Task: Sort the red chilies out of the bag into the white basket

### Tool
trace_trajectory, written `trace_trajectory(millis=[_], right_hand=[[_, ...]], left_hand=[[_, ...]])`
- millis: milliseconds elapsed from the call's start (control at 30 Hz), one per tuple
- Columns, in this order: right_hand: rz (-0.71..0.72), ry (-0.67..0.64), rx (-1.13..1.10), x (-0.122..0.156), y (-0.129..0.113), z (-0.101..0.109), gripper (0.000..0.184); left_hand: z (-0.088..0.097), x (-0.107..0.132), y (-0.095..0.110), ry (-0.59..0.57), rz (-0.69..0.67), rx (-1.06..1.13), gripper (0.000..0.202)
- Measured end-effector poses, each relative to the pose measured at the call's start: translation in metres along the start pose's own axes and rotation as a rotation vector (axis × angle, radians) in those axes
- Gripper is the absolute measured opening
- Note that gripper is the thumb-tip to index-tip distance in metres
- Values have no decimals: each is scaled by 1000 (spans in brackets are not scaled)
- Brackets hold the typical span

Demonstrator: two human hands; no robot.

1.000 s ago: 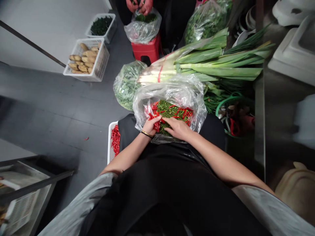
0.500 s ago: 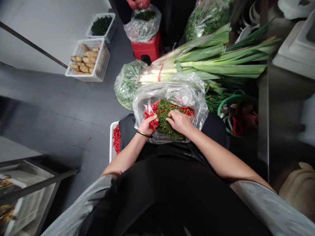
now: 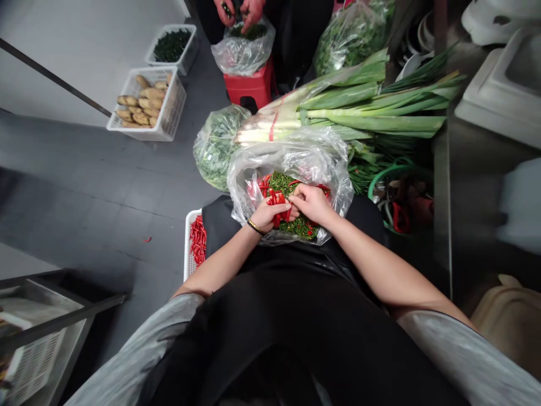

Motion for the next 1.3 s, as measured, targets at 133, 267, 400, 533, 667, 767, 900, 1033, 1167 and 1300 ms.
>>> trace_trajectory(millis=[133,267,400,533,667,767,900,1033,1167,1300], right_hand=[[79,51,298,0,-16,-11,22],[-92,-229,-231,1,-5,-35,35],[-204,-542,-707,21,0,-43,49],[-240,-511,-349,19,42,-9,44],[-274,-229,200,-17,76,22,32],[-215,-179,502,-36,71,12,23],[-202,-114,316,-33,60,12,20],[-245,-62,-141,-15,45,27,30],[-146,24,-235,-1,12,26,36],[-189,-53,-336,17,5,-12,43]], left_hand=[[14,2,-2,145,-40,-135,35],[3,20,24,27,-238,-306,36],[-17,37,34,-253,-201,-258,38],[-2,34,43,-196,-227,-68,44],[10,24,38,-112,-179,-21,51],[11,20,34,-74,-147,-52,44],[14,18,39,17,-179,-78,44],[5,8,39,48,-248,-142,45],[-8,-1,30,4,-312,-262,45],[-6,8,24,-45,-311,-424,42]])
Point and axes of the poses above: each hand's wrist, its own x-axis away from the middle knuckle, its own z-axis out of the back of the hand, y = z × x, the point moved 9 cm from there along -x, towards the middle knuckle, and after that the axes turned 10 degrees about x, right-handed, at the moved point
